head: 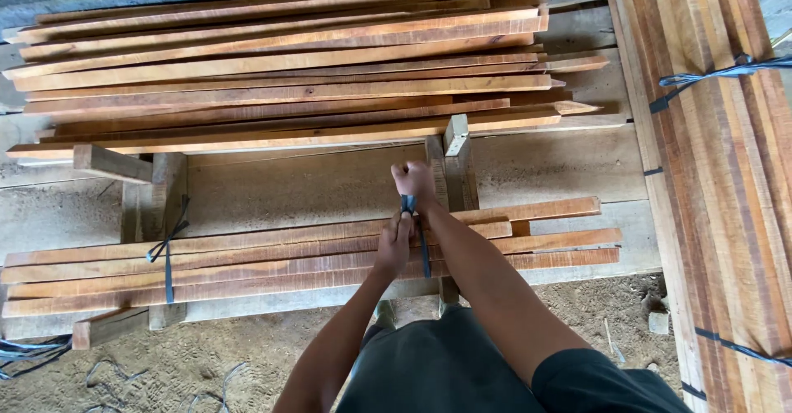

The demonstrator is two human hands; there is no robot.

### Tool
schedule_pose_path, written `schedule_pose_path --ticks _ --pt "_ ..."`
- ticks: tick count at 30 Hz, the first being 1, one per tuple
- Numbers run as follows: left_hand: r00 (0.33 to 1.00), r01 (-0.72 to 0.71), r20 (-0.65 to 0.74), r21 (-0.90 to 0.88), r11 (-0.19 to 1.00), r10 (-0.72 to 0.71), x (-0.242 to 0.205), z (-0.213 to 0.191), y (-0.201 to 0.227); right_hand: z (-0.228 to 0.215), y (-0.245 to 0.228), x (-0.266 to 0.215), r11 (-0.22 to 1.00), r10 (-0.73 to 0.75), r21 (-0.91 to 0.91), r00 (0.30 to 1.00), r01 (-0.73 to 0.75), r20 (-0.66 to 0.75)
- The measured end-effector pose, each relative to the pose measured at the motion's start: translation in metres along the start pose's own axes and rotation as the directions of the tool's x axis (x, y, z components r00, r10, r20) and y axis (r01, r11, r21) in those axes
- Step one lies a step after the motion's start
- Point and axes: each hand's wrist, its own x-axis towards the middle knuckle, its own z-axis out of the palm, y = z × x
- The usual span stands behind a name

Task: Tying together small groups of wooden stakes using rubber strips.

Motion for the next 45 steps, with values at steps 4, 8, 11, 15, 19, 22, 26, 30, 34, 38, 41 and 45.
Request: schedule_pose_path --ticks 4,8,11,15,19,22,26,30,34,38,41,45 --pt "0.994 -0.091 -0.06 0.041 0.995 0.093 0.009 0.0 -0.025 0.009 0.008 0.008 0.997 0.074 -0.045 0.983 -0.067 0.167" --pt "0.993 -0.089 -0.065 0.072 0.993 0.094 0.012 -0.001 -0.027 0.031 0.034 0.017 0.974 0.21 -0.145 0.942 -0.176 0.262" --pt "0.994 -0.095 -0.046 0.115 0.989 0.101 0.013 -0.001 -0.032 0.035 0.045 0.02 0.957 0.261 -0.195 0.929 -0.214 0.264" --pt "0.999 -0.038 -0.015 0.021 0.999 0.038 0.015 0.0 -0.013 0.023 0.033 0.019 0.976 0.188 -0.149 0.96 -0.159 0.206" --pt "1.0 0.018 0.017 -0.104 0.994 -0.017 0.033 0.001 -0.018 0.012 0.028 0.022 0.981 0.167 -0.133 0.962 -0.14 0.215" --pt "0.992 0.12 0.034 0.079 0.99 -0.123 0.027 0.009 -0.007 0.001 0.018 0.019 0.993 0.116 -0.023 0.977 -0.114 0.177" --pt "0.997 0.069 0.041 -0.005 0.998 -0.069 0.022 0.005 -0.01 0.01 0.033 0.022 0.982 0.189 -0.055 0.97 -0.183 0.153" --pt "0.997 -0.015 0.075 -0.043 0.999 0.018 0.023 -0.003 -0.02 0.004 0.024 0.02 0.983 0.18 -0.067 0.973 -0.172 0.144" --pt "0.996 -0.049 0.073 -0.012 0.999 0.05 0.01 -0.007 0.002 -0.005 0.003 0.012 0.993 0.099 -0.073 0.99 -0.091 0.104" --pt "0.991 -0.126 0.065 0.092 0.988 0.12 0.008 -0.007 -0.007 -0.011 -0.009 0.01 0.996 0.069 -0.074 0.983 -0.057 0.172" --pt "0.985 -0.171 0.053 0.124 0.977 0.165 0.013 -0.008 -0.016 -0.006 -0.008 0.01 0.993 0.11 -0.067 0.973 -0.098 0.203" --pt "0.991 -0.128 0.058 0.103 0.986 0.123 0.016 -0.011 -0.01 0.016 0.015 0.015 0.983 0.141 -0.154 0.956 -0.104 0.258"
